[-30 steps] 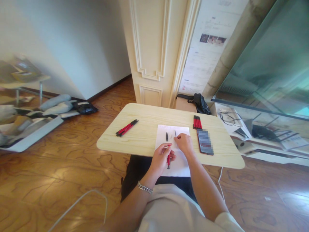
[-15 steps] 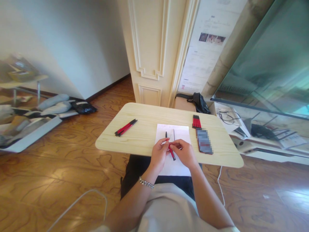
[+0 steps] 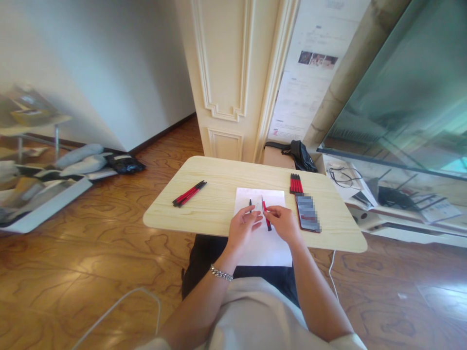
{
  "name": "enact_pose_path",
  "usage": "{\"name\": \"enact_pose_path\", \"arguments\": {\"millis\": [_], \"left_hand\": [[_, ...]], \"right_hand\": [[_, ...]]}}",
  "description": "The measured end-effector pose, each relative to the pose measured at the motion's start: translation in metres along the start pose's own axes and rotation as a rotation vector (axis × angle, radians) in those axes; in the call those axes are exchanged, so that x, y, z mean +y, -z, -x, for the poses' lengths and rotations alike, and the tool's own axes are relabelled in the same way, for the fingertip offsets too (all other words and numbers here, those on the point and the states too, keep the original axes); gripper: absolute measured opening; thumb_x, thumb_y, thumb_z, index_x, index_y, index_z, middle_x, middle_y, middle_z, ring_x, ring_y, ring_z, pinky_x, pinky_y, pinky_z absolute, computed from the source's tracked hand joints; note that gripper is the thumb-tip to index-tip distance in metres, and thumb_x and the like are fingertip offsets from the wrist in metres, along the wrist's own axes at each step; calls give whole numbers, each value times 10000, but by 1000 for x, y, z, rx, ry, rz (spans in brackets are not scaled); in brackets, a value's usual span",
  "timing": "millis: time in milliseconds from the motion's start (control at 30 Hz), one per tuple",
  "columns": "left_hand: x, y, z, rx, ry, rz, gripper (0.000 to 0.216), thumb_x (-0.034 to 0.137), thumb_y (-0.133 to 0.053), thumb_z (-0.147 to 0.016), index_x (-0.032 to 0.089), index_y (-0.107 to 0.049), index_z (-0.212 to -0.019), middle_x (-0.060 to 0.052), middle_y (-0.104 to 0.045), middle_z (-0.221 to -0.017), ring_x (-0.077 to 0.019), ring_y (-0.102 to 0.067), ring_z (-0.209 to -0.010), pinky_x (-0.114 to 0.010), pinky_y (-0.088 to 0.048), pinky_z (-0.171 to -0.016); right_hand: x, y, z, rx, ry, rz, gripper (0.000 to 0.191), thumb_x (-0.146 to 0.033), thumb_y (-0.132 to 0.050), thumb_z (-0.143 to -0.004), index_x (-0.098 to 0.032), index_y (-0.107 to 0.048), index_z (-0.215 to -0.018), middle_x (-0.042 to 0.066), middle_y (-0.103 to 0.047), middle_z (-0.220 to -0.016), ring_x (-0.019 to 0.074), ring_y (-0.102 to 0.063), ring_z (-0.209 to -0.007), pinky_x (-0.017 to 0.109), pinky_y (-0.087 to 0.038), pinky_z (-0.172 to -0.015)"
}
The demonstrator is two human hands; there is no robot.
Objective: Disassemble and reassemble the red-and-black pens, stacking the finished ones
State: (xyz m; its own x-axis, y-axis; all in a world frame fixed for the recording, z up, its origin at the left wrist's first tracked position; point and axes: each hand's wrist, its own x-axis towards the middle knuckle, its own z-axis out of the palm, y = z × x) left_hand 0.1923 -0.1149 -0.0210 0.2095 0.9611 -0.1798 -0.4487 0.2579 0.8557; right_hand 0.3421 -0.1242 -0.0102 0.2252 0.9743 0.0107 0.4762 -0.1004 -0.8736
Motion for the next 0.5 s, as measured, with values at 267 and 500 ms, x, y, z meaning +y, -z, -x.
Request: {"name": "enact_pose_path", "arguments": {"millis": [267, 500], "left_hand": [[6, 30, -13, 96, -211, -299, 361, 429, -678, -737, 131, -638, -936, -97, -694, -845, -180, -674, -735, -283, -520, -661], [10, 45, -21, 156, -358, -497, 294, 398, -630, -772, 153, -650, -934, -81, -699, -851, -173, -664, -722, -278, -500, -678]], "right_hand": [[11, 8, -39, 97, -28, 439, 257, -333, -573, -796, -195, -704, -968, 61, -728, -882, 197, -657, -846, 261, -432, -701], [14, -4, -39, 101, -14, 527, 225, -326, -566, -808, -193, -718, -908, 68, -724, -865, 194, -648, -828, 249, -403, -678]]}}
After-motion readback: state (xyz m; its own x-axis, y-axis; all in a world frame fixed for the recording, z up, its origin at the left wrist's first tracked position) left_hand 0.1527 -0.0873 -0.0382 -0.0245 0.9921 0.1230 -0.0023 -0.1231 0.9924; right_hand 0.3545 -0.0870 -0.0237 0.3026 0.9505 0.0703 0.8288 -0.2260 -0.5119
